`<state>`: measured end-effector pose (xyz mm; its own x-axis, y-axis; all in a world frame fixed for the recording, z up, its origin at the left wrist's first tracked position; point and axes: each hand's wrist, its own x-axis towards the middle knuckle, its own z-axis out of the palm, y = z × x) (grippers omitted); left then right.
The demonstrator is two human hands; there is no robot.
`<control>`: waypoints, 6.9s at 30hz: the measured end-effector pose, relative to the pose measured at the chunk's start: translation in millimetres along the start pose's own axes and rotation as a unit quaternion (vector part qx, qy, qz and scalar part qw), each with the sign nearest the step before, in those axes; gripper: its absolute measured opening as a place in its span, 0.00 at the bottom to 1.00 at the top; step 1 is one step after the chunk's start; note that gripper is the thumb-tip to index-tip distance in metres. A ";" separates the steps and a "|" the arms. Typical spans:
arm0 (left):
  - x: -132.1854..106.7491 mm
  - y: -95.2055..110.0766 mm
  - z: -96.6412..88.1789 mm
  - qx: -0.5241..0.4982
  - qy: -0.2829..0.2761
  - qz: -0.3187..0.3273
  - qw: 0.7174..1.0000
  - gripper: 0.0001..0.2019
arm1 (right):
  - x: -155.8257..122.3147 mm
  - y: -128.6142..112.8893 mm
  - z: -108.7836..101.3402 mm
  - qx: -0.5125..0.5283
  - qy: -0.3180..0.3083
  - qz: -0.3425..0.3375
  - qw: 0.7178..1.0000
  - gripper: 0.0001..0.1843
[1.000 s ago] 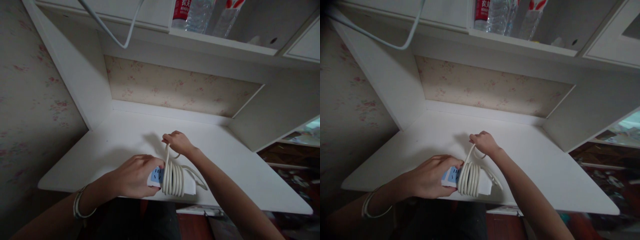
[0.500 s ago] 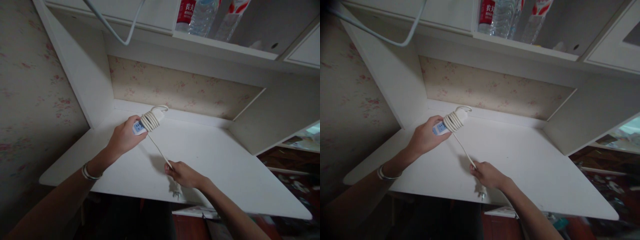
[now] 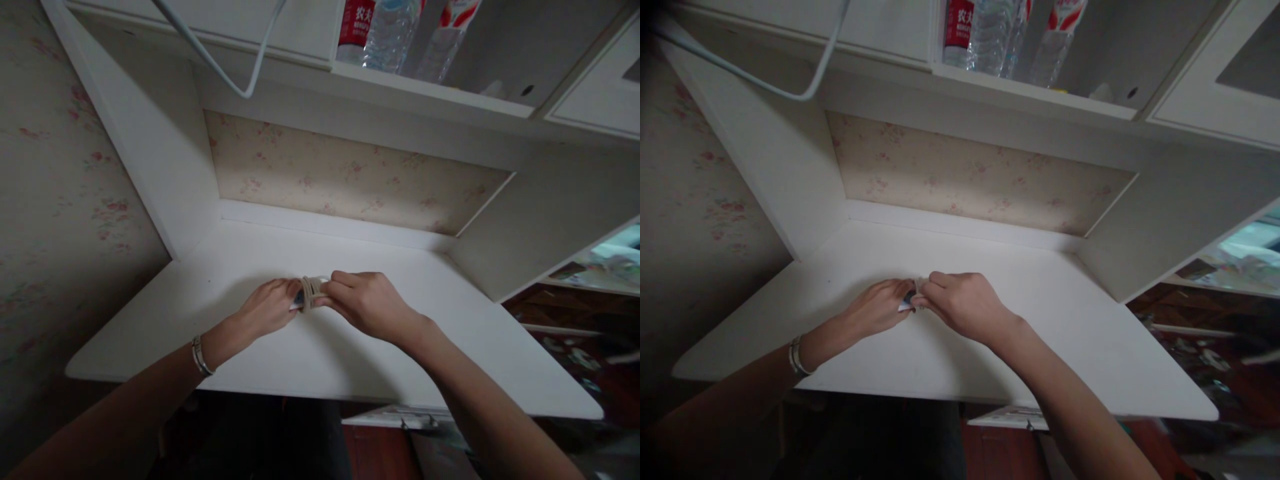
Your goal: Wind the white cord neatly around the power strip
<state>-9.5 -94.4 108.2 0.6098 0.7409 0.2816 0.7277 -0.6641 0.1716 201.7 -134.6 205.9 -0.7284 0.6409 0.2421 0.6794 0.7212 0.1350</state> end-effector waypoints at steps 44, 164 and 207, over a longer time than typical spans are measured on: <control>-20.4 24.5 14.0 -0.058 0.129 -0.067 0.988 0.24 | -62.5 -38.5 101.2 0.504 -0.009 0.303 0.809 0.14; 8.9 13.4 67.3 -0.614 -0.096 -0.281 0.731 0.19 | -57.6 18.3 170.1 0.729 0.254 0.385 0.506 0.20; 36.5 -5.7 119.9 -0.600 0.047 -0.261 0.755 0.23 | -23.3 73.5 204.4 0.742 0.325 0.440 0.386 0.24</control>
<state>46.2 -51.5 4.3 0.2714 0.9603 -0.0642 0.0189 0.0613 0.9979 250.7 -42.8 13.8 0.2322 0.9560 -0.1792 -0.5134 -0.0361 -0.8574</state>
